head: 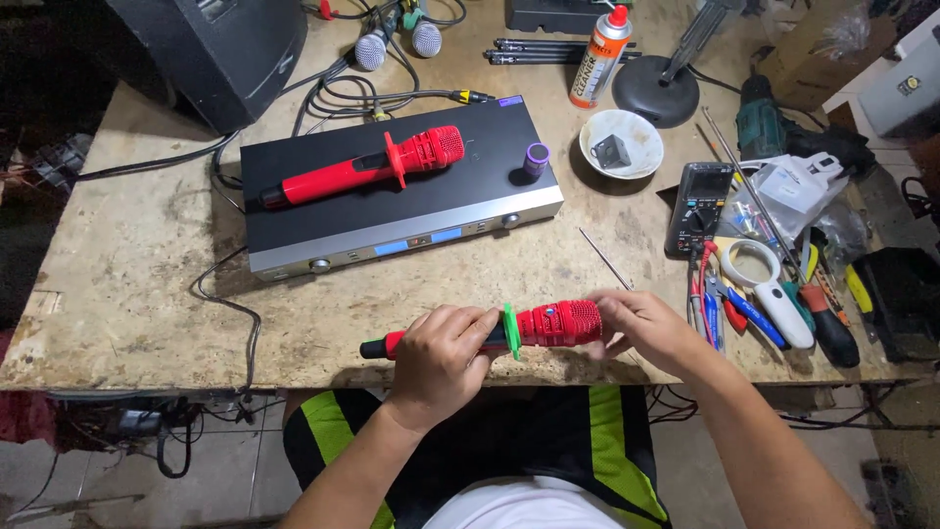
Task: Final system verification of a wireless microphone, including battery installation and receiver testing
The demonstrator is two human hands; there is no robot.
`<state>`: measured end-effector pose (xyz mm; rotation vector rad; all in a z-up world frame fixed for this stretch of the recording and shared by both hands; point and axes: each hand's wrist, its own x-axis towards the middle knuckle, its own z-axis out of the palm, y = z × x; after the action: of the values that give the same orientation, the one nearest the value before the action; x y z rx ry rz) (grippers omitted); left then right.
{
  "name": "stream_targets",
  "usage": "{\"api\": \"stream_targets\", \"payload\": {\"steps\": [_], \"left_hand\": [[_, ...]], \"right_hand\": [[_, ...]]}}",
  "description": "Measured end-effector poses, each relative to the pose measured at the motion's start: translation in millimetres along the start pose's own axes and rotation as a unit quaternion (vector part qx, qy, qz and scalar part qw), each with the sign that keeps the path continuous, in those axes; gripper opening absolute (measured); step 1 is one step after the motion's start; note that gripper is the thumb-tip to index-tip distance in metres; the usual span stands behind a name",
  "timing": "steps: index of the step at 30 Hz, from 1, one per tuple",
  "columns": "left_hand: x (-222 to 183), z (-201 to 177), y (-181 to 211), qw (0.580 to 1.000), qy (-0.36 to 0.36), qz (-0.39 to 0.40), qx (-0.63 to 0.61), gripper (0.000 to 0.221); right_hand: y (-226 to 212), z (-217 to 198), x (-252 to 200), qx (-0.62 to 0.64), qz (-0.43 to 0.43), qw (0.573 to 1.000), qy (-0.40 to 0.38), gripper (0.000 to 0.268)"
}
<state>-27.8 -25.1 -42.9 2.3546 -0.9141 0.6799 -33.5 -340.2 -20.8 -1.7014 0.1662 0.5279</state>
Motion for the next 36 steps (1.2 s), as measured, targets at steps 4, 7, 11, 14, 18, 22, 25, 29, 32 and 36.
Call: {"api": "stream_targets", "payload": {"steps": [4,7,11,14,18,22,25,29,32,36], "left_hand": [[-1,-1,-6,1.0,-0.008,-0.007,0.008,0.052],[1,-1,-8,1.0,-0.016,-0.009,0.004,0.052],[2,0,-12,1.0,-0.016,-0.014,0.016,0.054],[0,4,-13,0.999,-0.019,-0.019,0.018,0.053],[0,6,-16,0.999,-0.02,-0.022,0.032,0.053],[2,5,-13,0.999,-0.043,-0.024,0.018,0.057],[1,8,-14,0.998,-0.049,-0.03,0.012,0.052],[-4,16,-19,0.998,-0.051,-0.032,0.018,0.054],[-2,16,-19,0.997,-0.059,-0.037,0.014,0.053],[1,11,-17,0.997,-0.065,-0.037,0.013,0.052]], "right_hand": [[-30,20,-7,0.035,-0.019,0.999,-0.012,0.05],[-25,17,6,-0.017,0.019,1.0,0.019,0.072],[-40,24,5,0.011,-0.02,0.999,-0.027,0.057],[-25,22,14,0.031,-0.006,0.999,-0.01,0.048],[-54,30,0,0.061,-0.069,0.995,-0.037,0.059],[-51,30,5,-0.08,0.024,0.996,0.031,0.066],[-43,22,10,0.002,-0.042,0.999,-0.028,0.066],[-27,21,19,0.008,-0.025,0.999,-0.024,0.04],[-27,17,16,-0.002,-0.048,0.999,-0.022,0.045],[-24,22,14,-0.02,-0.065,0.998,-0.005,0.032]]}}
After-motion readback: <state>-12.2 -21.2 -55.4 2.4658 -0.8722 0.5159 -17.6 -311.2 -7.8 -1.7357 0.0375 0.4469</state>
